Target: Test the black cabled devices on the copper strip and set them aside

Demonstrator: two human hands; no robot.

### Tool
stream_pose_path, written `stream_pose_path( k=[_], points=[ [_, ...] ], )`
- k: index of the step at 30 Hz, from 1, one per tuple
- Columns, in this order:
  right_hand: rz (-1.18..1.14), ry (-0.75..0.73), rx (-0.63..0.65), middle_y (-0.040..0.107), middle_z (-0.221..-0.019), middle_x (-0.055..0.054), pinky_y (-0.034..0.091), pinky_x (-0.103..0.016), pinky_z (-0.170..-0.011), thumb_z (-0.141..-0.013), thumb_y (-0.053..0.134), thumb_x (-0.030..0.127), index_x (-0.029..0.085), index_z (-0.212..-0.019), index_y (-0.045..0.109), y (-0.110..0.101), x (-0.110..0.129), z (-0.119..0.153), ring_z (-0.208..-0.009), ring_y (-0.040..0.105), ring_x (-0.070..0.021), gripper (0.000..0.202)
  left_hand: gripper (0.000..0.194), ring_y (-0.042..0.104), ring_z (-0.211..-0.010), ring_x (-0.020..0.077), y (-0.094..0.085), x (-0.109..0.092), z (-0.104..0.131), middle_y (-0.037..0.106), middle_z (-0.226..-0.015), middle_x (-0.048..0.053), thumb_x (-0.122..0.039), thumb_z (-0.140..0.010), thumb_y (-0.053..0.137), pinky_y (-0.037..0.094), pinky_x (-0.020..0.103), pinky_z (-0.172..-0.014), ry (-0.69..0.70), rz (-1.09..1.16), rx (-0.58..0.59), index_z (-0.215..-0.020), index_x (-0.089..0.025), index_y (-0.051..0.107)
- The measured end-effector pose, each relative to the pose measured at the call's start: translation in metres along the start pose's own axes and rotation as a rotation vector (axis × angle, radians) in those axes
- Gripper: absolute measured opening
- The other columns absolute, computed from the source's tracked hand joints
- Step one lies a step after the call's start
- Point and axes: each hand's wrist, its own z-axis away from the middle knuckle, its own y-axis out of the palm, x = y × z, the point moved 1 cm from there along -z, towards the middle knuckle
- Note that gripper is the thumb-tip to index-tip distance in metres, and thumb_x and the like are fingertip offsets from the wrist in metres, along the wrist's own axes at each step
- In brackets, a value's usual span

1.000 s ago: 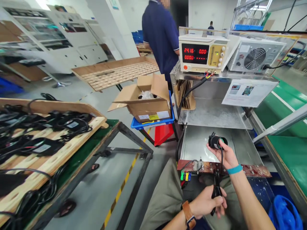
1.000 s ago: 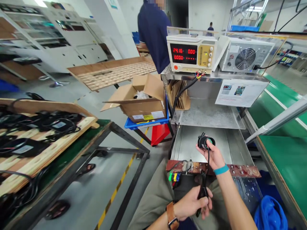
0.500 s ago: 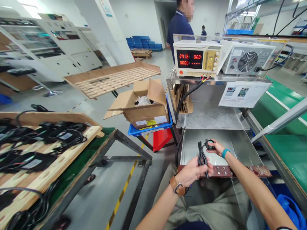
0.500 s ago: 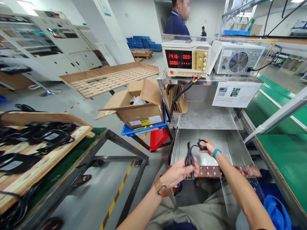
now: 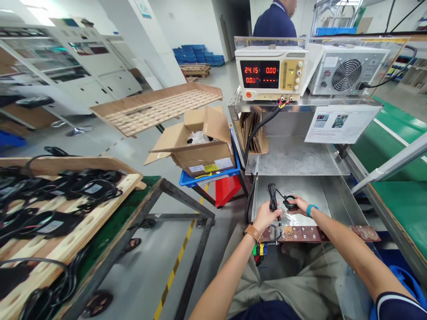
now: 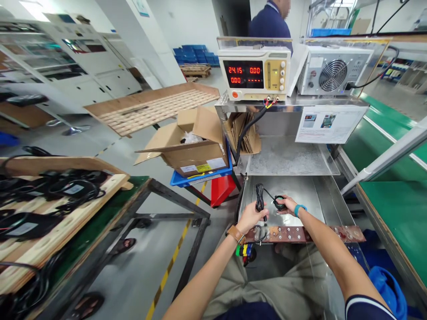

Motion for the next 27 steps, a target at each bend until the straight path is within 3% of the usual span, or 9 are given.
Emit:
stream_pose_path(
  k=[7, 27],
  points=[
    [-0.048, -0.005, -0.028, 0.062, -0.087, -0.006, 0.061, -0.044, -0.07, -0.077, 0.078, 0.023, 0.017, -0.105, 0.055, -0.002, -0.003, -0.005, -0.073, 0.064, -0.0213, 0.036, 0.049, 0.066, -0.061, 0.0159, -0.001, 0.01, -0.007, 0.067, -0.069, 0.004, -0.044, -0.061, 0.086, 0.05, 0.024, -0.055, -0.137, 0.12, 0.139, -0.086, -0.013, 0.058],
    [-0.087, 0.013, -0.028, 0.059, -0.083, -0.005, 0.061, -0.044, -0.068, -0.082, 0.068, 0.017, 0.016, -0.099, 0.053, -0.003, -0.01, -0.013, -0.069, 0.061, -0.0197, 0.023, 0.057, 0.065, -0.06, 0.0159, -0.003, 0.019, -0.007, 0.068, -0.071, 0.006, -0.058, -0.063, 0.079, 0.042, 0.019, -0.048, -0.117, 0.065, 0.152, -0.092, -0.014, 0.057]
  ],
)
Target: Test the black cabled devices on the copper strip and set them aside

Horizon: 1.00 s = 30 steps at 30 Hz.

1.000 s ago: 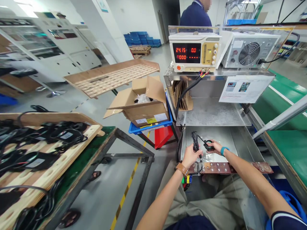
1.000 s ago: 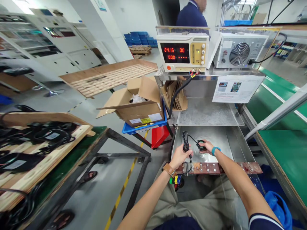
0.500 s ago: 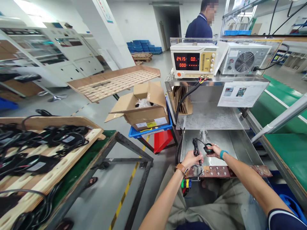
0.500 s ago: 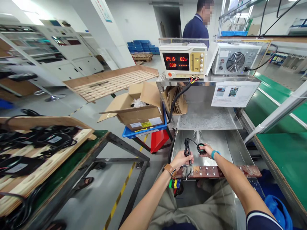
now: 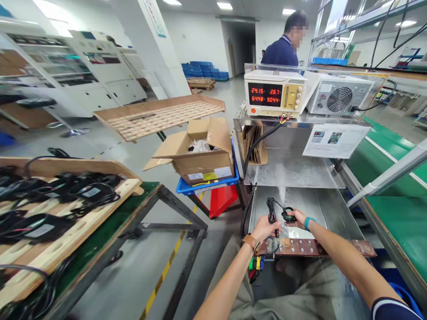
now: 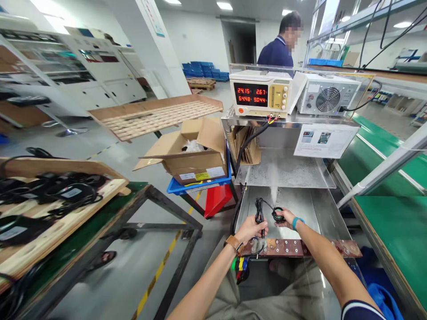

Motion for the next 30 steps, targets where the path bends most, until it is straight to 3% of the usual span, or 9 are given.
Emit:
stream_pose_path(
  k=[12, 18, 30],
  points=[
    [-0.008, -0.003, -0.004, 0.062, -0.09, -0.007, 0.06, -0.046, -0.078, -0.086, 0.065, 0.017, 0.017, -0.106, 0.052, -0.006, -0.001, -0.006, -0.075, 0.065, -0.0206, 0.024, 0.053, 0.064, -0.058, 0.015, 0.0, 0.001, 0.0, 0.067, -0.069, 0.005, -0.056, -0.066, 0.077, 0.041, 0.02, -0.048, 0.012, 0.011, -0.001, -0.091, -0.015, 0.056],
    [-0.01, 0.011, -0.015, 0.062, -0.088, -0.006, 0.061, -0.044, -0.073, -0.085, 0.067, 0.02, 0.018, -0.106, 0.051, -0.01, -0.004, -0.012, -0.073, 0.066, -0.0228, 0.027, 0.048, 0.063, -0.058, 0.0142, 0.002, -0.003, 0.003, 0.066, -0.069, 0.004, -0.052, -0.069, 0.075, 0.039, 0.019, -0.048, 0.025, 0.015, 0.014, -0.091, -0.014, 0.056],
    [-0.028, -0.027, 0.036, 0.059, -0.082, -0.006, 0.06, -0.041, -0.072, -0.083, 0.068, 0.023, 0.016, -0.102, 0.054, 0.0, -0.008, -0.011, -0.07, 0.061, -0.0191, 0.025, 0.06, 0.064, -0.055, 0.0144, -0.002, 0.004, -0.003, 0.067, -0.067, 0.004, -0.062, -0.062, 0.077, 0.037, 0.018, -0.044, 0.005, -0.009, -0.006, -0.091, -0.016, 0.052]
  ],
)
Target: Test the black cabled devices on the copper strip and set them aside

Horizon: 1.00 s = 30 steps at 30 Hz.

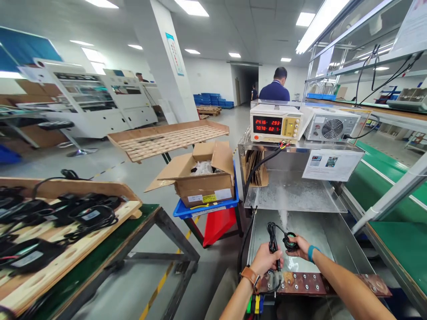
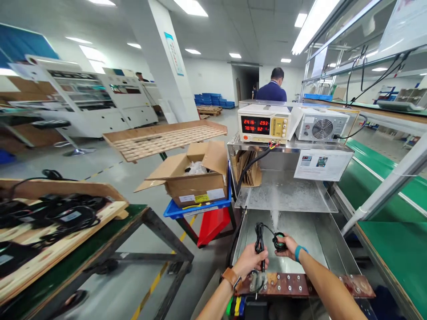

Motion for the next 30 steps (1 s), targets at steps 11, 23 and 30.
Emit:
stream_pose_path(
  k=[11, 23, 30],
  points=[
    [0.017, -0.002, -0.029, 0.061, -0.088, -0.006, 0.06, -0.042, -0.072, -0.081, 0.067, 0.019, 0.018, -0.101, 0.053, 0.001, 0.004, 0.003, -0.072, 0.063, -0.0199, 0.024, 0.066, 0.064, -0.054, 0.0143, 0.002, -0.003, 0.002, 0.067, -0.067, 0.004, -0.064, -0.057, 0.079, 0.038, 0.018, -0.045, -0.009, 0.033, 0.003, -0.092, -0.015, 0.052],
    [-0.017, -0.022, -0.029, 0.061, -0.087, -0.006, 0.06, -0.046, -0.077, -0.086, 0.067, 0.02, 0.017, -0.102, 0.054, -0.004, 0.009, 0.004, -0.075, 0.063, -0.0194, 0.02, 0.048, 0.065, -0.06, 0.0173, 0.005, -0.002, -0.011, 0.066, -0.07, 0.005, -0.048, -0.067, 0.079, 0.049, 0.026, -0.056, 0.024, 0.124, -0.213, -0.091, -0.015, 0.053],
    [-0.029, -0.08, -0.012, 0.062, -0.084, -0.005, 0.06, -0.04, -0.073, -0.088, 0.065, 0.02, 0.017, -0.1, 0.054, 0.02, 0.033, 0.024, -0.071, 0.065, -0.02, 0.017, 0.021, 0.061, -0.079, 0.0166, 0.013, -0.027, -0.011, 0.064, -0.084, 0.004, -0.029, -0.077, 0.069, 0.048, 0.027, -0.075, 0.313, -0.167, -0.269, -0.09, -0.015, 0.059]
  ],
)
